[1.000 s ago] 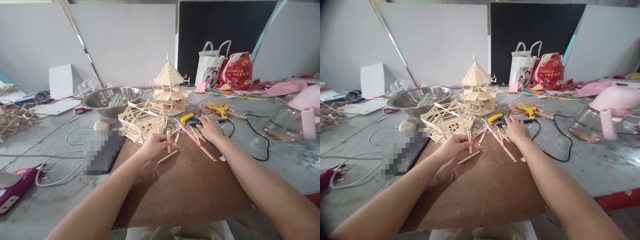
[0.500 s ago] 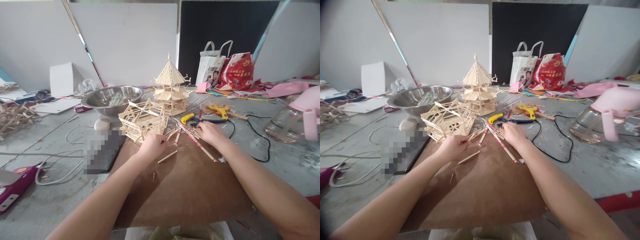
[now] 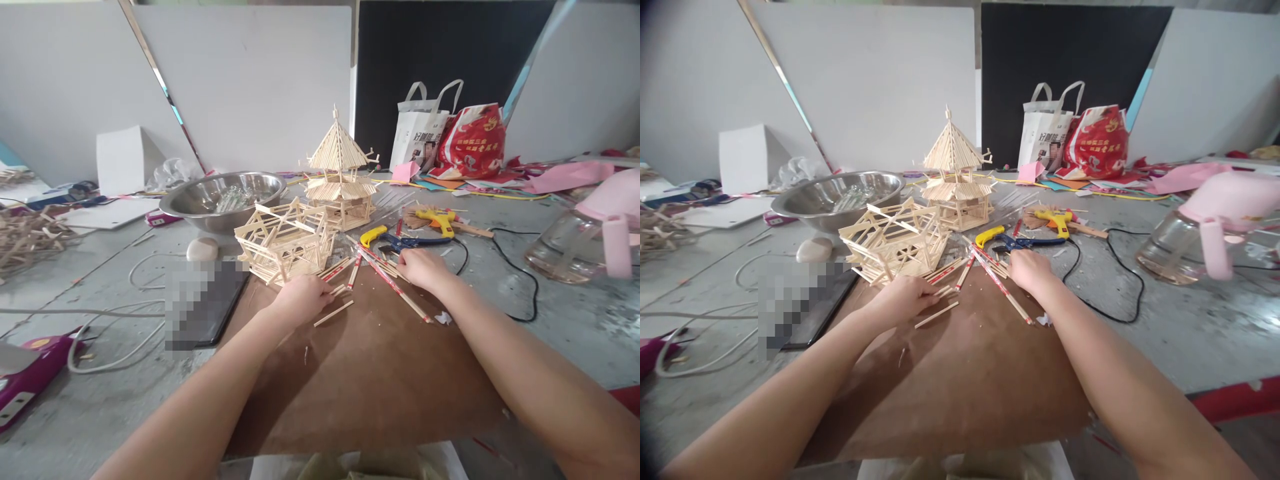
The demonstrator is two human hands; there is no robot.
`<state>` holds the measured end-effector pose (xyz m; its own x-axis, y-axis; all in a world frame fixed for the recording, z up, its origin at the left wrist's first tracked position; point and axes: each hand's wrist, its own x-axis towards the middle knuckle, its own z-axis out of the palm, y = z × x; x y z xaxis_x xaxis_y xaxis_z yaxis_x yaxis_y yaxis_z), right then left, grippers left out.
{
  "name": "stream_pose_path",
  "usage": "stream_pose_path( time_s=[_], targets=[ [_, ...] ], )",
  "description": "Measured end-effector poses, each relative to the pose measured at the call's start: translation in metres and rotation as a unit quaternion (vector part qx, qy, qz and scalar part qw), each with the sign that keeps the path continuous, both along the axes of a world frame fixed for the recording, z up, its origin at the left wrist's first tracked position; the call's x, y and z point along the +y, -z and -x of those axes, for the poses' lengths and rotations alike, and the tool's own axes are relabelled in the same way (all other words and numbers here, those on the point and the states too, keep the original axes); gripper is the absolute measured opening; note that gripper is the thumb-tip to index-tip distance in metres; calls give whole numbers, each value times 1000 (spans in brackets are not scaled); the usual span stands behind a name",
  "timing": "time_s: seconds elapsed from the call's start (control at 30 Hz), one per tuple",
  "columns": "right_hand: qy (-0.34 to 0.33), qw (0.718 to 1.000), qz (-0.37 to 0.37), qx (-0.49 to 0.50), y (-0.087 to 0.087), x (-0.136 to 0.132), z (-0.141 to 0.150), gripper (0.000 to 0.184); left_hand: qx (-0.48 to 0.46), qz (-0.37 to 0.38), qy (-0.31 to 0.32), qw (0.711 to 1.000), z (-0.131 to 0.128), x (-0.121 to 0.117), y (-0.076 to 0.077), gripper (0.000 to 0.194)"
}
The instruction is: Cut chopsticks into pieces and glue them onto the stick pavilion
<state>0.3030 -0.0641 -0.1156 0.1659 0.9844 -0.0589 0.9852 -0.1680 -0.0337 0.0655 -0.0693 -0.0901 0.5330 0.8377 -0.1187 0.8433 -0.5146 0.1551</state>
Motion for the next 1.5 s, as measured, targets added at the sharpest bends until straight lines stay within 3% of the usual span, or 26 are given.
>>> stream_pose_path(
  time_s=[0.3, 0.43, 0.67, 0.87, 1.0, 1.07, 1.2, 1.3, 1.4, 1.5],
  targets=[
    [12, 999, -29, 17, 2, 2, -3, 29, -18, -39, -49, 998, 0, -1, -1, 32],
    [-13, 992, -115, 49, 1, 1, -2, 30, -29, -41, -59, 997, 1, 2, 3, 32],
    [-84, 967, -207, 122, 8, 3, 4, 29, -47, 0, 36, 998, 1, -1, 6, 32],
    [-125, 941, -242, 199, 7, 0, 8, 18, -91, 5, 54, 994, 1, -1, 7, 33],
    [-147, 909, -237, 310, 7, -3, 13, 13, -170, -1, 29, 985, 0, -1, 4, 36],
    [-150, 880, -206, 401, 6, -5, 16, 11, -222, 17, 2, 975, -2, -1, 2, 35],
    [-150, 784, -98, 595, 1, -10, 25, 8, -325, 89, -56, 940, -5, -2, 2, 32],
    [-143, 728, -33, 670, -3, -15, 33, 11, -394, 167, -78, 900, -8, -3, 4, 29],
    [-154, 703, 2, 694, -3, -19, 39, 14, -441, 234, -77, 863, -11, -5, 5, 27],
    [-173, 700, 7, 693, -3, -21, 40, 18, -460, 259, -74, 846, -13, -8, 3, 25]
  ],
)
